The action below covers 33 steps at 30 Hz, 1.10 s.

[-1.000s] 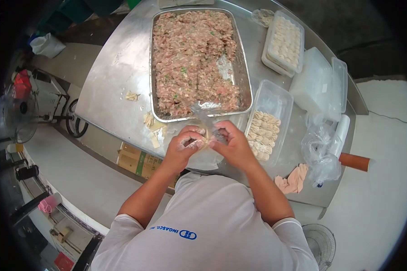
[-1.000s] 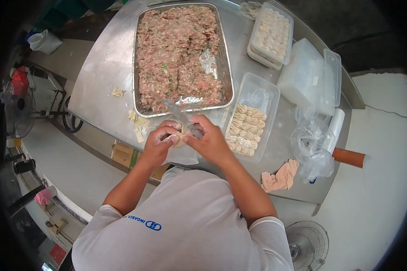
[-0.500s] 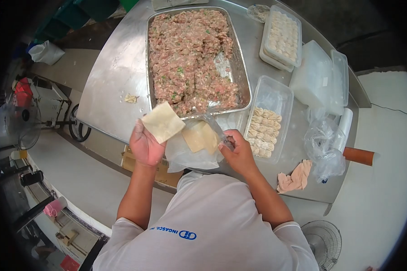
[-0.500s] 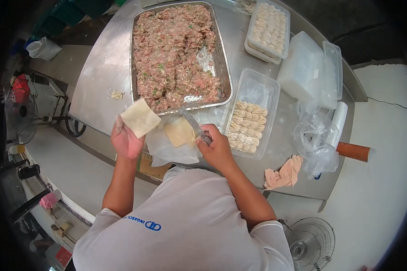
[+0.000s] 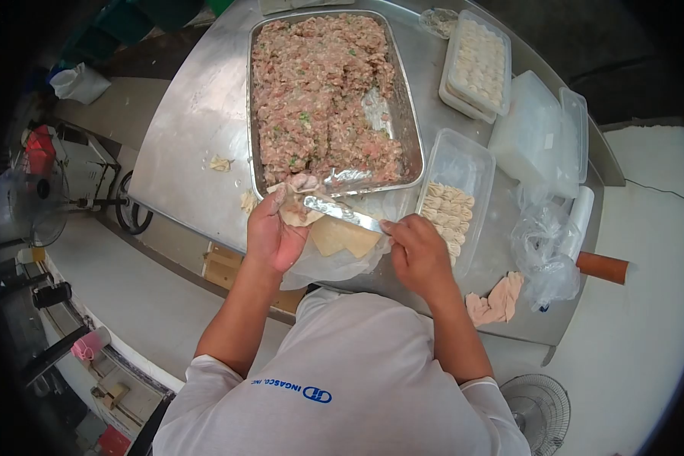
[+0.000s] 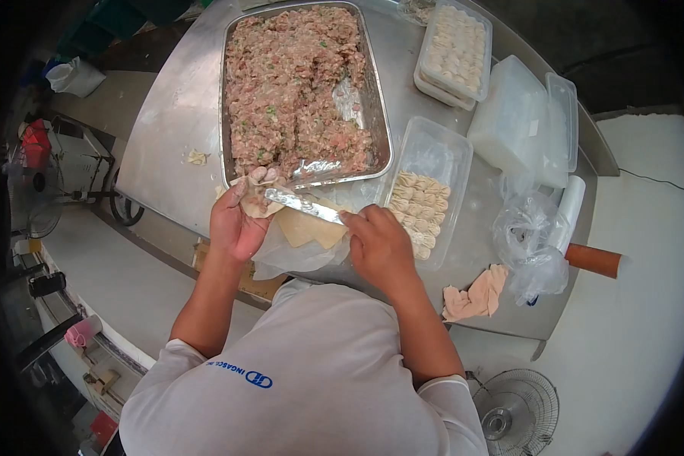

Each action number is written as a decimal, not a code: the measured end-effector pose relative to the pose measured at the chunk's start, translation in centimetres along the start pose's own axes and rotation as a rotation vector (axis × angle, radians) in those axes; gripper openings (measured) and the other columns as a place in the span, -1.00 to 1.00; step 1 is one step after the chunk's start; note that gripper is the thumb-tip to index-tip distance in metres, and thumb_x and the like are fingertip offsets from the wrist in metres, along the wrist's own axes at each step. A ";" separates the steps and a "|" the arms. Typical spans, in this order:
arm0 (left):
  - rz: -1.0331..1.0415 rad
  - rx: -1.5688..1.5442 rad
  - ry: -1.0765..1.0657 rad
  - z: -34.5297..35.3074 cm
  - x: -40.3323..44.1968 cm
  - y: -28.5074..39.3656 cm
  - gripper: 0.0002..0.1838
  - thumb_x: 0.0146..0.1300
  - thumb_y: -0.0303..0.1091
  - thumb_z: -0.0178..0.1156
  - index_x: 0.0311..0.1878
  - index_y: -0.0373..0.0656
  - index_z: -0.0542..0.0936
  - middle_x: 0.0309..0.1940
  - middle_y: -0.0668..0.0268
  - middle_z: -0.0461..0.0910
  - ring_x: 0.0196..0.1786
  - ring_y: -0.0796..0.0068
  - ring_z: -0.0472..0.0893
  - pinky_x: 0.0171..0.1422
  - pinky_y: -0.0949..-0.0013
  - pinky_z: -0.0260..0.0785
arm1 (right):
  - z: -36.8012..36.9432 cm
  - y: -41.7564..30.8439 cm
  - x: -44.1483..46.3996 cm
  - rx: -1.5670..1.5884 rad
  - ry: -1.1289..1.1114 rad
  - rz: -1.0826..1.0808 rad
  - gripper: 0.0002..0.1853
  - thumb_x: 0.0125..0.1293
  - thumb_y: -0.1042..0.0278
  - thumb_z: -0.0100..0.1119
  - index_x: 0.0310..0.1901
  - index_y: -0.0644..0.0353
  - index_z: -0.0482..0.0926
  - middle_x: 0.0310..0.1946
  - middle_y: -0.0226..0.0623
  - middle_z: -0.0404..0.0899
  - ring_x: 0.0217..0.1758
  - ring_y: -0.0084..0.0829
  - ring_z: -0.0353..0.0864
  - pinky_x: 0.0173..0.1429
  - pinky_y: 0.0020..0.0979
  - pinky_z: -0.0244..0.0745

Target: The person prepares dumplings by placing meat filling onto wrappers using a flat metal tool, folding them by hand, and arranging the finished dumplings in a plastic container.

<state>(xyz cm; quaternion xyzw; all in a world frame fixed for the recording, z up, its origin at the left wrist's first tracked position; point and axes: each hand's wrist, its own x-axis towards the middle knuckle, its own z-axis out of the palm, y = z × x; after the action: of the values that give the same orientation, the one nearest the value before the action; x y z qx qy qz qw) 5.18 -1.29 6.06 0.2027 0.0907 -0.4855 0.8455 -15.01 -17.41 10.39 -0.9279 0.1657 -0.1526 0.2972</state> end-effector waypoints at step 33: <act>0.167 0.069 0.260 2.0 0.0 0.0 -0.46 0.64 -0.06 -0.21 0.34 -0.36 0.39 0.16 0.04 0.59 0.26 0.11 0.56 0.42 0.01 0.39 | -0.2 1.6 5.8 -0.064 -0.143 -0.201 -0.67 0.14 0.62 0.25 -0.05 0.09 0.71 -0.26 -0.25 0.54 -0.26 -0.18 0.63 -0.22 -0.24 0.56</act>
<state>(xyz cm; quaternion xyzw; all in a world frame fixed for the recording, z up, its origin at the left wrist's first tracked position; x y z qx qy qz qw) 5.08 -2.10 7.83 0.2999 0.1655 -0.3858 0.8566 -10.25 -21.08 10.66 -0.9573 0.0548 -0.1099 0.2618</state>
